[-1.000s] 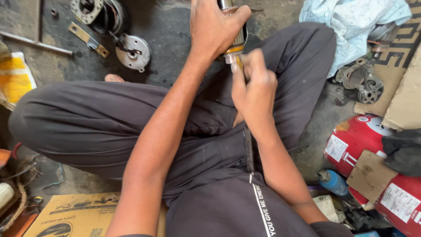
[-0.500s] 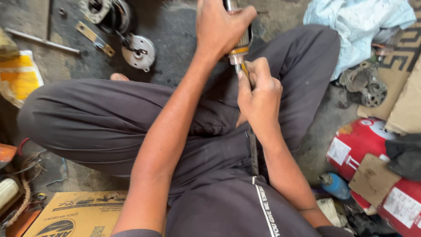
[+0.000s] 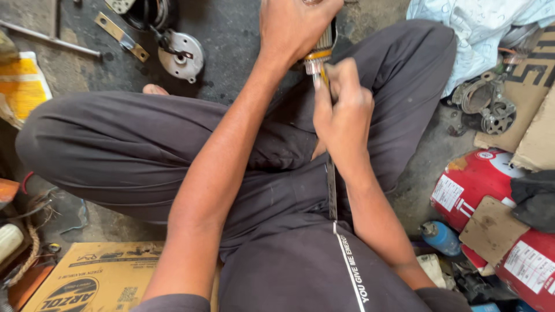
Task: The person sits on the floor and uses a metal file to smooth the surface of a cylindrical mechanical component held in the left hand. The person repeatedly files the same section of the component while rotating it slightly.
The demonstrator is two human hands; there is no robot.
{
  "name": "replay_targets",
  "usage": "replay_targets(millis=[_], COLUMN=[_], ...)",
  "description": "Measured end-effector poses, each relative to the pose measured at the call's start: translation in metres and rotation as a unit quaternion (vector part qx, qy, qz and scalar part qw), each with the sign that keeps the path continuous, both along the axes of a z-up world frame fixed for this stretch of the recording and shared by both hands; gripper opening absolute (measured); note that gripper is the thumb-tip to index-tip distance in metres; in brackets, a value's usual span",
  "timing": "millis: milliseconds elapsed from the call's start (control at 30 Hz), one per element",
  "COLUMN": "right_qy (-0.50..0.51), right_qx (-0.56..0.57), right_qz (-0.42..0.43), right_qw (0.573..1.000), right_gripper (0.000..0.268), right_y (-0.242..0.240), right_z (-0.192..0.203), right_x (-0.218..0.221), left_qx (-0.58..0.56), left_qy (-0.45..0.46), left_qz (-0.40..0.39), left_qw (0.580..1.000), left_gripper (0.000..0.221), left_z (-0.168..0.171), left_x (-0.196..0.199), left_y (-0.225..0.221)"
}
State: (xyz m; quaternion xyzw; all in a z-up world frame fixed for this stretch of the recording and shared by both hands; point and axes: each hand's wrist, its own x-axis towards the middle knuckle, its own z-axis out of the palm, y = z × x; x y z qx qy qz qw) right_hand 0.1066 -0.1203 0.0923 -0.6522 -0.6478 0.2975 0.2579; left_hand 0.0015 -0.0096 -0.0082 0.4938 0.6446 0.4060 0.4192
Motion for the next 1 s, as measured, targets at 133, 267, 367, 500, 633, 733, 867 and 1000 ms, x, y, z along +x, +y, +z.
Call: replay_targets(millis=[133,267,367,500,633,733,867,1000], right_qy=[0.001,0.02,0.002,0.025,0.011,0.029,0.04,0.022], right_qx=[0.014,0.015,0.038,0.023,-0.006,0.074,0.009,0.057], right_qz=[-0.005,-0.002,0.014,-0.01,-0.021,0.009,-0.021,0.001], right_qw=[1.0,1.0,0.999,0.999,1.0,0.997,0.999,0.998], right_gripper=[0.011,0.012,0.012,0.013,0.011,0.013,0.012,0.013], right_y=[0.01,0.0,0.007,0.007,0.003,0.009,-0.002,0.01], right_z=[0.001,-0.006,-0.002,-0.005,-0.001,-0.004,-0.007,-0.005], right_x=[-0.001,0.003,-0.001,0.001,-0.003,-0.001,0.001,-0.003], left_qx=[0.124,-0.03,0.081,0.042,0.039,0.129,0.053,0.076], left_qy=[0.065,0.002,0.042,0.034,0.036,0.06,0.046,0.007], left_qz=[0.055,-0.003,0.034,0.027,0.02,0.038,0.004,0.03], left_qw=[0.989,1.0,0.995,0.998,0.998,0.989,0.998,0.997], left_gripper=[0.037,0.041,0.039,0.036,0.039,0.038,0.045,0.037], left_z=[0.007,0.002,0.01,0.001,-0.006,-0.009,-0.021,-0.018], left_x=[0.0,0.001,-0.003,0.002,-0.001,0.004,0.005,0.0], left_y=[0.01,0.002,0.007,0.004,0.007,0.008,-0.001,0.011])
